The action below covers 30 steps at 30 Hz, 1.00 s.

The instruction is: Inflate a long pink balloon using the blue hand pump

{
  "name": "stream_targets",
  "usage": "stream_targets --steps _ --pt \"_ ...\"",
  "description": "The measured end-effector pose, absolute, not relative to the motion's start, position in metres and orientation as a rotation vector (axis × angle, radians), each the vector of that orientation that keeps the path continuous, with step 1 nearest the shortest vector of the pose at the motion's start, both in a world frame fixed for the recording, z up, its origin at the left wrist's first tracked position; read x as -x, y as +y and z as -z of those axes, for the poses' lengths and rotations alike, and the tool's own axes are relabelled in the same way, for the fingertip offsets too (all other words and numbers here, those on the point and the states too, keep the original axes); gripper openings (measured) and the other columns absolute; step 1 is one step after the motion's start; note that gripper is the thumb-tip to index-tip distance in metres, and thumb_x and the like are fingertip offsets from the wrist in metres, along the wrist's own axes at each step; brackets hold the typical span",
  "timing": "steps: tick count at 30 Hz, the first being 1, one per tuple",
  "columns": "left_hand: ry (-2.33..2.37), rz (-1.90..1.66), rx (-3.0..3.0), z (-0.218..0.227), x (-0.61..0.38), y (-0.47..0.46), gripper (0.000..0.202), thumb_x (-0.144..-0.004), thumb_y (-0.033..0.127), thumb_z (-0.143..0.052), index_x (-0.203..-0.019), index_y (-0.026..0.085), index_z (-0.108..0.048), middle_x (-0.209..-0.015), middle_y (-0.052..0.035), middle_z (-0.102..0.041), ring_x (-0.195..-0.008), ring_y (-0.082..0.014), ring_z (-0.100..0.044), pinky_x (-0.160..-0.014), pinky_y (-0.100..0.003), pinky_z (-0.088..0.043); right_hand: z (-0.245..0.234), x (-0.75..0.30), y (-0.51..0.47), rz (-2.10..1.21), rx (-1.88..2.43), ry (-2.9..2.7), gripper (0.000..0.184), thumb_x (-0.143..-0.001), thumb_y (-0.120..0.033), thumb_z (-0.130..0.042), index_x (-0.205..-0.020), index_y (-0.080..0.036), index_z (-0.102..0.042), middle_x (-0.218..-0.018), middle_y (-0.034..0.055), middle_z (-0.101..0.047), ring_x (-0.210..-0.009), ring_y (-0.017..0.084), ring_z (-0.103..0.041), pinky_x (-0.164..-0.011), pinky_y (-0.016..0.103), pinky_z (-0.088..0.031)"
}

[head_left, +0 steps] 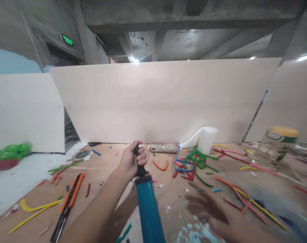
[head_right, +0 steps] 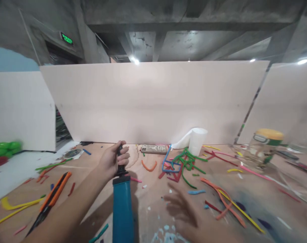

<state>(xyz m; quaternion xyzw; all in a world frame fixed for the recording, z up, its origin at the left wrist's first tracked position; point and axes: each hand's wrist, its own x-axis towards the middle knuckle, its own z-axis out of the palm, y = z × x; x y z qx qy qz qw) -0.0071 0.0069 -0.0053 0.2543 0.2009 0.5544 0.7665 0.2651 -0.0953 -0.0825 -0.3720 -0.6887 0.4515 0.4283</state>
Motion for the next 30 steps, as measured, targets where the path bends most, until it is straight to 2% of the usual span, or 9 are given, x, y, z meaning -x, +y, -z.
stream_targets --steps 3,4,6,9,11,16,22,27,30 --pt "0.388 -1.227 -0.601 0.002 -0.013 0.003 0.020 -0.088 0.028 -0.043 -0.072 0.018 -0.048 -0.052 0.0052 -0.035 -0.032 -0.0042 -0.027 -0.030 -0.013 -0.020 0.074 -0.199 -0.106 -1.762 0.798 -1.617 0.075 -0.066 -0.048 -0.071 -0.130 -0.030 -0.038 -0.112 0.0090 -0.060 -0.101 0.023 -0.061 -0.082 0.036 -0.049" --pt "0.376 -1.239 -0.609 0.002 -0.019 0.003 0.019 -0.087 0.028 -0.044 -0.071 0.018 -0.047 -0.052 0.0052 -0.036 -0.032 -0.0040 -0.027 -0.030 -0.013 -0.020 0.072 -0.184 -0.109 -1.834 0.838 -1.560 0.072 -0.064 -0.048 -0.072 -0.126 -0.027 -0.042 -0.105 0.0073 -0.061 -0.097 0.021 -0.061 -0.083 0.034 -0.048" --pt "0.365 -1.273 -0.611 0.001 -0.029 0.003 0.018 -0.086 0.029 -0.046 -0.072 0.018 -0.046 -0.053 0.0049 -0.039 -0.033 -0.0040 -0.029 -0.030 -0.013 -0.021 0.073 -0.164 -0.110 -1.853 0.953 -1.390 0.059 -0.067 -0.058 -0.065 -0.110 -0.021 -0.049 -0.082 0.0026 -0.061 -0.070 0.015 -0.062 -0.063 0.026 -0.049" --pt "0.374 -1.300 -0.609 0.002 -0.037 0.002 0.015 -0.085 0.030 -0.047 -0.074 0.018 -0.046 -0.055 0.0041 -0.043 -0.034 -0.0047 -0.033 -0.031 -0.014 -0.024 0.083 -0.152 -0.102 -1.743 0.999 -1.300 0.061 -0.064 -0.068 -0.060 -0.096 -0.018 -0.046 -0.068 -0.0010 -0.055 -0.048 0.009 -0.053 -0.046 0.021 -0.041" --pt "0.381 -1.280 -0.617 0.003 -0.039 0.001 0.015 -0.084 0.031 -0.046 -0.075 0.019 -0.047 -0.055 0.0037 -0.045 -0.035 -0.0054 -0.035 -0.032 -0.014 -0.025 0.095 -0.151 -0.096 -1.664 0.991 -1.292 0.065 -0.059 -0.072 -0.060 -0.091 -0.018 -0.044 -0.064 -0.0019 -0.054 -0.045 0.008 -0.051 -0.045 0.021 -0.038" --pt "0.370 -1.211 -0.639 0.004 -0.039 -0.009 0.022 -0.084 0.035 -0.042 -0.075 0.016 -0.050 -0.055 0.0015 -0.047 -0.036 -0.0070 -0.039 -0.033 -0.017 -0.027 0.116 -0.151 -0.094 -1.627 0.917 -1.287 0.064 -0.060 -0.072 -0.060 -0.089 -0.017 -0.043 -0.063 -0.0007 -0.054 -0.046 0.009 -0.052 -0.046 0.022 -0.039" --pt "0.359 -1.312 -0.714 0.008 -0.040 -0.013 0.023 -0.085 0.039 -0.046 -0.100 0.023 -0.050 -0.057 0.0042 -0.047 -0.034 -0.0058 -0.034 -0.033 -0.016 -0.025 0.111 -0.153 -0.104 -1.732 0.830 -1.228 0.057 -0.064 -0.065 -0.062 -0.089 -0.018 -0.042 -0.068 -0.0014 -0.054 -0.046 0.009 -0.053 -0.043 0.022 -0.042" --pt "0.313 -1.277 -0.669 0.010 -0.040 -0.010 0.016 -0.087 0.037 -0.044 -0.085 0.022 -0.047 -0.058 0.0047 -0.045 -0.035 -0.0050 -0.034 -0.033 -0.015 -0.025 0.108 -0.157 -0.108 -1.824 0.813 -1.125 0.056 -0.069 -0.061 -0.061 -0.098 -0.018 -0.040 -0.069 -0.0001 -0.059 -0.050 0.010 -0.057 -0.047 0.022 -0.044" --pt "0.325 -1.278 -0.653 0.011 -0.041 -0.007 0.016 -0.088 0.035 -0.043 -0.081 0.021 -0.045 -0.059 0.0042 -0.045 -0.035 -0.0053 -0.035 -0.032 -0.015 -0.026 0.109 -0.157 -0.106 -1.838 0.802 -1.109 0.054 -0.066 -0.061 -0.061 -0.091 -0.017 -0.042 -0.069 0.0014 -0.059 -0.050 0.012 -0.057 -0.046 0.023 -0.044"
